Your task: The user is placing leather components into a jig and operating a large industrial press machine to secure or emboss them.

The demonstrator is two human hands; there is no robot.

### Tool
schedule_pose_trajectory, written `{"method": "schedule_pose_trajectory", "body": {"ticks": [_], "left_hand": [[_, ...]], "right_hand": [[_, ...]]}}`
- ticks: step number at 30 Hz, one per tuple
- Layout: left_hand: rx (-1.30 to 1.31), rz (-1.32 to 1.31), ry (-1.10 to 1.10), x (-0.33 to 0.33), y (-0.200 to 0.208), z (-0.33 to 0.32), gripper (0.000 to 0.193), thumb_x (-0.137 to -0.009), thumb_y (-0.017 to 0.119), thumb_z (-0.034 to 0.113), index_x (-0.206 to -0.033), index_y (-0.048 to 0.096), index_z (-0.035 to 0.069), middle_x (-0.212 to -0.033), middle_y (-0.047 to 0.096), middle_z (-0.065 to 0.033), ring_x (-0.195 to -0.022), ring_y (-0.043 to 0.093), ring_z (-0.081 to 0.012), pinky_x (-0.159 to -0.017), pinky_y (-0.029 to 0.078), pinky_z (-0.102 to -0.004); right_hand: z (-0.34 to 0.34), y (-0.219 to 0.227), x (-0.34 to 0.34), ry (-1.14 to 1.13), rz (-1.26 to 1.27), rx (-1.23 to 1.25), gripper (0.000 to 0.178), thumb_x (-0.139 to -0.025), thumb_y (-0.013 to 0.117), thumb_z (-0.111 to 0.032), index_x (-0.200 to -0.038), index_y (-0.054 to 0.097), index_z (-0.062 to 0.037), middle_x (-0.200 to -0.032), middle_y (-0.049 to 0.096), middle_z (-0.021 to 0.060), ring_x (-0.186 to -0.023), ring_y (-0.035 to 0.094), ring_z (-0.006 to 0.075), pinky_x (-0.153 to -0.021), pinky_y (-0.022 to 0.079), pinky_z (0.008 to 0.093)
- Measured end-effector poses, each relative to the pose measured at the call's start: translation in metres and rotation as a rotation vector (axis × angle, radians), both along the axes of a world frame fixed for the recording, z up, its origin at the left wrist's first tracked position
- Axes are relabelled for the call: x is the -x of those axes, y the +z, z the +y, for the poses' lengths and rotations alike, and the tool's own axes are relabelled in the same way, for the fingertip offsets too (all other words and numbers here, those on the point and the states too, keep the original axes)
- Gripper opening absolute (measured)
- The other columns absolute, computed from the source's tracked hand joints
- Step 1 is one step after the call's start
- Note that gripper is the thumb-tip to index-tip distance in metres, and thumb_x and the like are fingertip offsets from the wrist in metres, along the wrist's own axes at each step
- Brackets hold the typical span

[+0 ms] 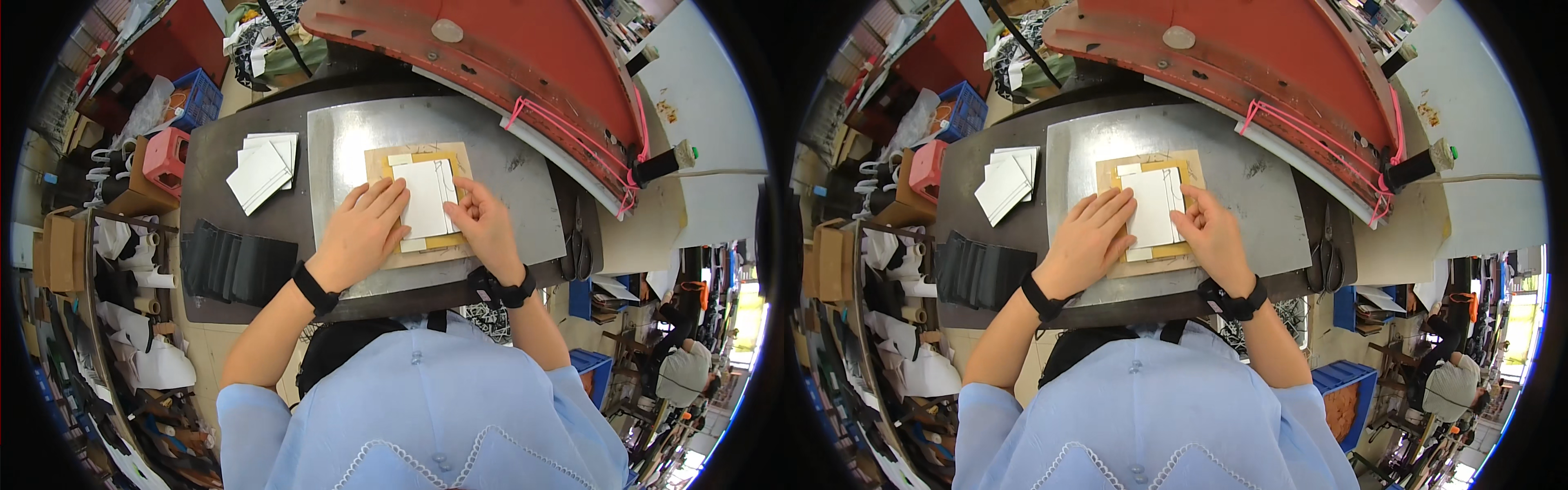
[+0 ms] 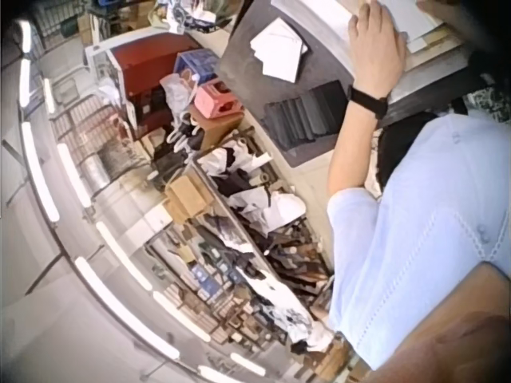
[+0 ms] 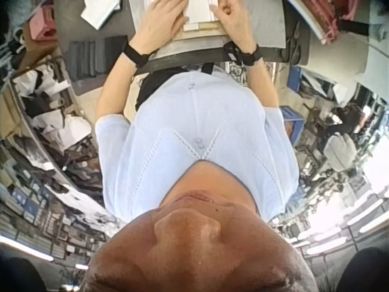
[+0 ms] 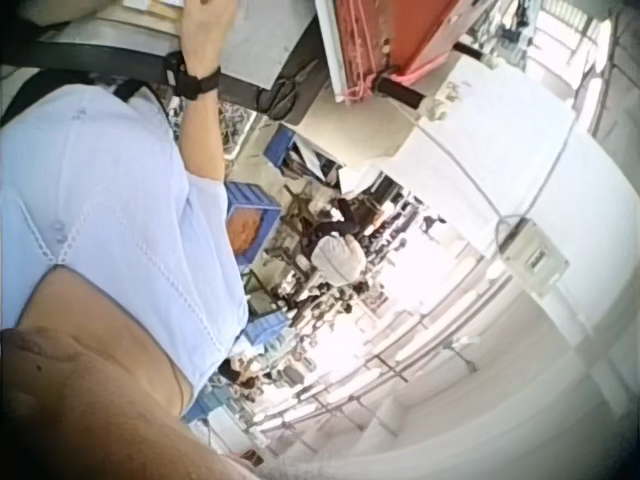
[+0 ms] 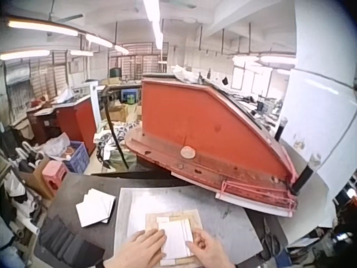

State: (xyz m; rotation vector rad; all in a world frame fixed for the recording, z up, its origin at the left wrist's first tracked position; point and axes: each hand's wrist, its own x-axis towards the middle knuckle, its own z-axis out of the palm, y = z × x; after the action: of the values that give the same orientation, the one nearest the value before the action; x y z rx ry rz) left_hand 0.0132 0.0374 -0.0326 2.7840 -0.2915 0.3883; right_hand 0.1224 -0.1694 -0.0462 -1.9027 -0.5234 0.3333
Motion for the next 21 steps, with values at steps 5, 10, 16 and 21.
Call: {"method": "schedule_pose_trajectory", "body": {"ticks": [5, 10, 16, 21], "left_hand": [[0.030, 0.002, -0.003, -0.001, 0.001, 0.000, 0.050, -0.089, 0.069, 0.022, -0.131, 0.056, -0.002, -0.140, 0.055, -0.0150, -0.133, 0.048, -0.0311, -0.111, 0.038, -0.0432], [0.126, 0.006, -0.025, -0.011, -0.004, -0.001, 0.048, -0.088, 0.071, 0.020, -0.127, 0.053, -0.002, -0.136, 0.053, -0.0174, -0.129, 0.051, -0.0349, -0.107, 0.042, -0.0410], [0.190, 0.072, -0.024, -0.011, 0.002, 0.000, 0.046, -0.088, 0.071, 0.019, -0.125, 0.052, -0.001, -0.134, 0.051, -0.0188, -0.125, 0.053, -0.0370, -0.102, 0.046, -0.0416], [0.140, -0.028, -0.035, -0.011, -0.004, -0.004, 0.046, -0.088, 0.071, 0.018, -0.126, 0.054, -0.001, -0.135, 0.051, -0.0193, -0.126, 0.052, -0.0364, -0.103, 0.045, -0.0413]], "right_hand": [[0.000, 0.002, -0.001, 0.013, 0.013, -0.008, 0.042, -0.089, 0.070, -0.013, -0.126, 0.059, 0.0034, -0.073, 0.058, 0.0014, -0.061, 0.051, 0.0073, -0.057, 0.043, 0.0243], [0.002, 0.002, -0.001, 0.015, 0.008, 0.025, 0.042, -0.090, 0.070, -0.013, -0.126, 0.059, 0.0036, -0.073, 0.058, 0.0018, -0.061, 0.051, 0.0076, -0.057, 0.043, 0.0247], [0.000, -0.002, -0.002, -0.001, 0.149, -0.089, 0.042, -0.091, 0.068, -0.010, -0.129, 0.058, 0.0033, -0.075, 0.060, 0.0001, -0.062, 0.052, 0.0053, -0.057, 0.042, 0.0229], [-0.001, -0.001, -0.001, -0.021, 0.180, -0.090, 0.042, -0.091, 0.068, -0.010, -0.129, 0.058, 0.0032, -0.076, 0.061, -0.0005, -0.063, 0.052, 0.0045, -0.057, 0.042, 0.0222]]}}
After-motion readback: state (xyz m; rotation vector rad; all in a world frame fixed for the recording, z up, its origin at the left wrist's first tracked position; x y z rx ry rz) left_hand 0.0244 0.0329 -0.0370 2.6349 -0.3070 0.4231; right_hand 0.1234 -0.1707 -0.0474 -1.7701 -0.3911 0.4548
